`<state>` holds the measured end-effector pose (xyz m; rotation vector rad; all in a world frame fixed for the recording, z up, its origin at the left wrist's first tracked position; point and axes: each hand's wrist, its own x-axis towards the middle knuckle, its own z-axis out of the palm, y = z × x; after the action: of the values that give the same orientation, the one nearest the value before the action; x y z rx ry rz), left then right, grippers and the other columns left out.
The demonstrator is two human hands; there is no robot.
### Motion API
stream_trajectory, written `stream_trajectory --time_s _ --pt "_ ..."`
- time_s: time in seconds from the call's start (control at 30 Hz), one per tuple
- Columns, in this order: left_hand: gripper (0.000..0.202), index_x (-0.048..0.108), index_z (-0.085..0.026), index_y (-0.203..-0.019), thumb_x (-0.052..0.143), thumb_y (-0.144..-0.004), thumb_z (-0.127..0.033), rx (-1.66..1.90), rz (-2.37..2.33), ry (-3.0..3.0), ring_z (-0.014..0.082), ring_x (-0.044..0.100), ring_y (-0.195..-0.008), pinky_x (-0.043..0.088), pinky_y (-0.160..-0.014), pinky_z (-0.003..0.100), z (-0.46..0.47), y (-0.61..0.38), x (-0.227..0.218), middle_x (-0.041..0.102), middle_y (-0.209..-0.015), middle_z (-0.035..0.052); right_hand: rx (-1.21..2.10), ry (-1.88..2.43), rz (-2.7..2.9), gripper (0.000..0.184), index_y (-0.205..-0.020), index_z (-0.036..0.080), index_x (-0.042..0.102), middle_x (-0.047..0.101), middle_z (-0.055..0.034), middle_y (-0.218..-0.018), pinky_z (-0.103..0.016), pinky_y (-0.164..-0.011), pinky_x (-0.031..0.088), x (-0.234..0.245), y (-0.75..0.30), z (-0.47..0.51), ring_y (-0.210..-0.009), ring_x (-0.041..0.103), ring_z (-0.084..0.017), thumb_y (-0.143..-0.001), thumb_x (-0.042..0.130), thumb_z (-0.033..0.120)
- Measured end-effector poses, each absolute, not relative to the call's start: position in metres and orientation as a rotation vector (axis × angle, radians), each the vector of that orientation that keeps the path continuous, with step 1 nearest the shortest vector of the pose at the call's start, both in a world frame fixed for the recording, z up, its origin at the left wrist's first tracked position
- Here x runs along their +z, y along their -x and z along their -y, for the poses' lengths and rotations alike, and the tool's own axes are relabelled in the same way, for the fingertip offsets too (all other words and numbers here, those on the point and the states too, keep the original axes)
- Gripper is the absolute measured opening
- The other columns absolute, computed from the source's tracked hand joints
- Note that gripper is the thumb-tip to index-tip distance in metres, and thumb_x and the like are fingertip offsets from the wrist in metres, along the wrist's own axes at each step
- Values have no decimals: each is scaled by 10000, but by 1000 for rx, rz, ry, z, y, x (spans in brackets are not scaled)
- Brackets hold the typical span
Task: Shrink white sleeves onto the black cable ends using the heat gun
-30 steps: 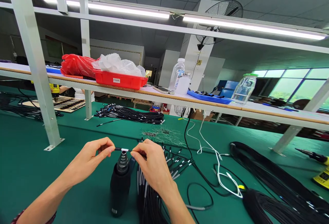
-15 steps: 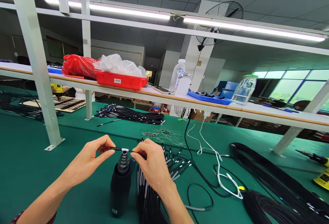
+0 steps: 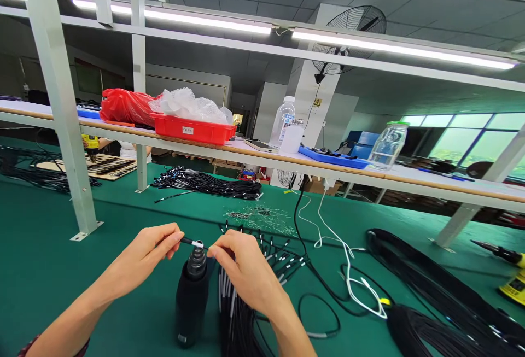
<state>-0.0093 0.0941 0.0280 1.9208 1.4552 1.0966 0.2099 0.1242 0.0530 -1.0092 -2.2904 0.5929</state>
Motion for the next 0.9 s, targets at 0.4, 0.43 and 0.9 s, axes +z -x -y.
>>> stream_trajectory --time_s 0.4,0.43,0.9 --pt "348 484 -221 -757 378 -985 -462 1093 -1494 -1953 153 384 -632 261 -581 270 -92 7 31 464 -682 -44 497 1059 2173 200 -738 177 685 628 -3 -735 -262 -617 379 48 -205 -131 -673 541 -142 -907 579 159" --pt "333 492 -222 -770 382 -984 -451 1104 -1487 -1963 156 395 -644 270 -591 270 -93 7 31 470 -691 -42 495 1055 2166 196 -732 176 682 625 -4 -733 -261 -617 384 47 -204 -131 -670 542 -142 -899 582 148" --pt "490 368 -217 -648 257 -1003 -535 1105 -1552 -1939 155 367 -602 274 -593 288 -94 10 24 415 -631 -38 463 1022 2231 295 -758 185 667 630 -4 -749 -269 -653 372 41 -202 -130 -702 550 -151 -993 493 226"
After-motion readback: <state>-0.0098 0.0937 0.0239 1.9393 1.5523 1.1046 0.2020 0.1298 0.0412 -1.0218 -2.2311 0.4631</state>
